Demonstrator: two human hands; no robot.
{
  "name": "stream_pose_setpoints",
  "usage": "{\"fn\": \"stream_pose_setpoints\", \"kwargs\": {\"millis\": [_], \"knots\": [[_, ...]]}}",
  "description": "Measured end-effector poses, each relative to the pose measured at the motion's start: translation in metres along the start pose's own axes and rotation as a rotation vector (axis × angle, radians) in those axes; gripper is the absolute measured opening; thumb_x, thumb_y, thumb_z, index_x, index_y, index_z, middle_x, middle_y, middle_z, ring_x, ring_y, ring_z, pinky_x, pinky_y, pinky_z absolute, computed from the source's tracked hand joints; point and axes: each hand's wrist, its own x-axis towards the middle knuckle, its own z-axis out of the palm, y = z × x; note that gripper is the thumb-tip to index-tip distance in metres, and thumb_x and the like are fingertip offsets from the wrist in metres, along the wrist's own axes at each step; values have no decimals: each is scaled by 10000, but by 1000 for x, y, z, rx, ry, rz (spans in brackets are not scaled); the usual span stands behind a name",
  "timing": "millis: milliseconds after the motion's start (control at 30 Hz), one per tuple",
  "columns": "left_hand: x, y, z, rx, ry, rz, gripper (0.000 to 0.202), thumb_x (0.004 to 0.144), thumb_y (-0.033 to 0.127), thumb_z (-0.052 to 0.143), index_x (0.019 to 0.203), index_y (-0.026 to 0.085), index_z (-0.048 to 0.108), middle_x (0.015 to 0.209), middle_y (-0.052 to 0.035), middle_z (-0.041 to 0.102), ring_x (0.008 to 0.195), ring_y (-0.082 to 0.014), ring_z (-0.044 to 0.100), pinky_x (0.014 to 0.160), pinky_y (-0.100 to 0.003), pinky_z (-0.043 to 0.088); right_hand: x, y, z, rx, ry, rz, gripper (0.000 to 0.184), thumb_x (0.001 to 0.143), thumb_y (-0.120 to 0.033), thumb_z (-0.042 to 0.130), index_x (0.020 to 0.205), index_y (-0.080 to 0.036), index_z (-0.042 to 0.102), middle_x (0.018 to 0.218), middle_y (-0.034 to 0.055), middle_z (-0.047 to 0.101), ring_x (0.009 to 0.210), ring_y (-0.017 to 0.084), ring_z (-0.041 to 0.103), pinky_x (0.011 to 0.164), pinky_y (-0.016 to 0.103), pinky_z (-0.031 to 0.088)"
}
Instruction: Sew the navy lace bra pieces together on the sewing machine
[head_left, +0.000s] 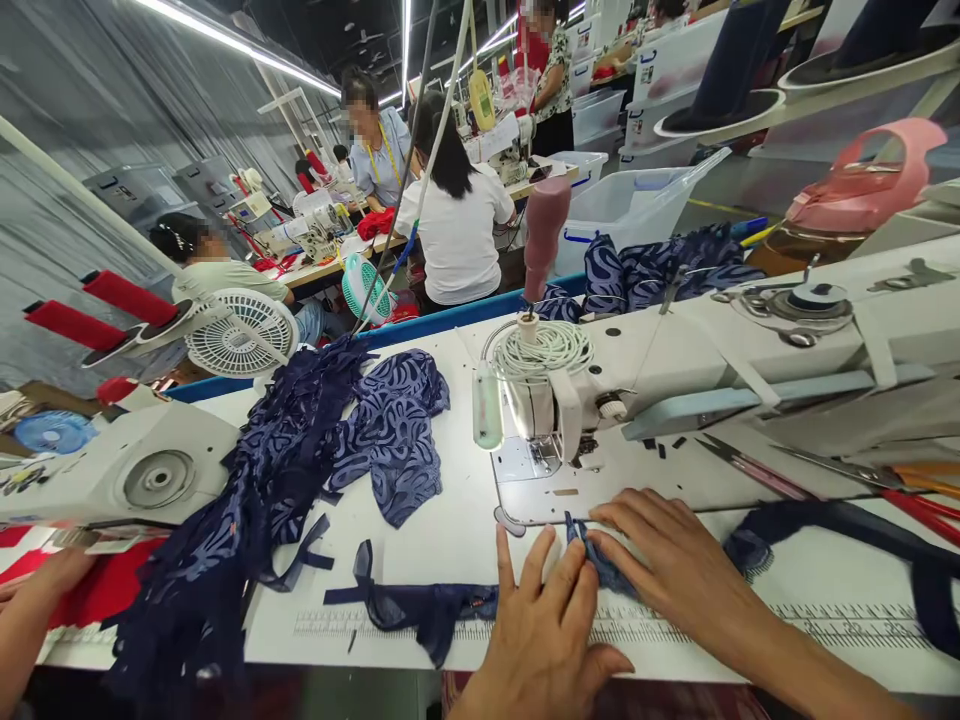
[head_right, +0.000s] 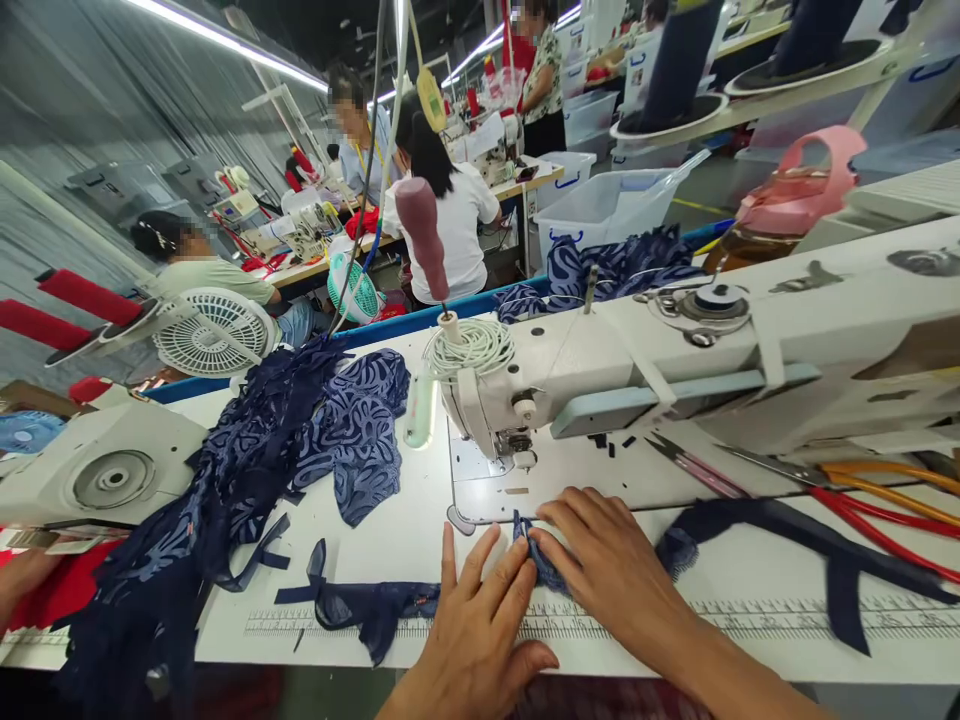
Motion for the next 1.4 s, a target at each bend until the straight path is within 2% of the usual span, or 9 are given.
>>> {"fn": "stream_pose_setpoints", "kwargs": {"millis": [233,367,467,667,867,1000,1167,1267,1400], "knots": [[0,3,2,-36,43,-35,610,977,551,538,1443,157,515,1349,-103,636,1362,-309,471,1240,-627,-97,12,-13,3,286,-215,76,162,979,-207,424,908,-248,564,943,23,632,892,187,603,798,351,494],[0,3,1,-50,33,-45,557,987,504,548,1429,164,532,1363,-69,638,1393,-315,433,1228,-631,-139,8,-11,4,142,-108,121,119,983,-295,464,1019,-242,564,996,46,629,931,223,603,822,394,463],[0,4,0,-48,31,-37,529,995,483,544,1418,166,541,1368,-61,637,1403,-303,427,1230,-619,-148,7,-12,3,53,-79,97,110,980,-303,483,981,-242,575,952,36,624,886,224,605,785,386,445],[-3,4,3,-46,56,-54,536,979,493,568,1409,174,548,1336,-77,656,1385,-292,465,1245,-623,-94,4,-28,6,149,-69,35,247,1012,-175,332,856,-227,517,861,38,606,750,176,572,698,333,461],[-1,3,-3,-33,-48,-66,561,991,525,531,1448,201,506,1445,-102,576,1445,-324,390,1224,-705,54,8,-22,10,207,-58,192,117,986,-264,460,1064,-265,547,942,1,710,797,157,684,701,291,550],[5,0,-10,-20,-136,-44,506,992,524,520,1395,218,546,1576,-88,442,1511,-380,254,1159,-789,153,18,-11,8,89,38,126,224,992,-255,427,1102,-224,620,999,60,732,913,223,691,840,396,537],[6,-5,-8,-16,-167,-77,609,993,578,471,1484,216,456,1645,-57,327,1518,-413,210,1128,-809,207,3,-14,-2,-74,107,-165,276,1014,-152,408,1034,-188,681,1031,79,724,970,230,648,903,396,477],[7,-8,-7,-10,-148,-73,675,989,599,465,1524,191,404,1645,-76,325,1522,-413,193,1140,-795,198,-11,-15,-3,-123,122,-241,297,997,-109,405,1024,-173,694,1001,78,720,932,203,640,850,361,478],[9,-7,-8,13,-91,-52,695,976,603,499,1510,163,427,1587,-122,423,1520,-393,215,1173,-771,140,-17,-11,4,-209,115,-275,344,950,-63,418,1104,-169,708,1158,82,721,1077,233,626,910,391,456]]}}
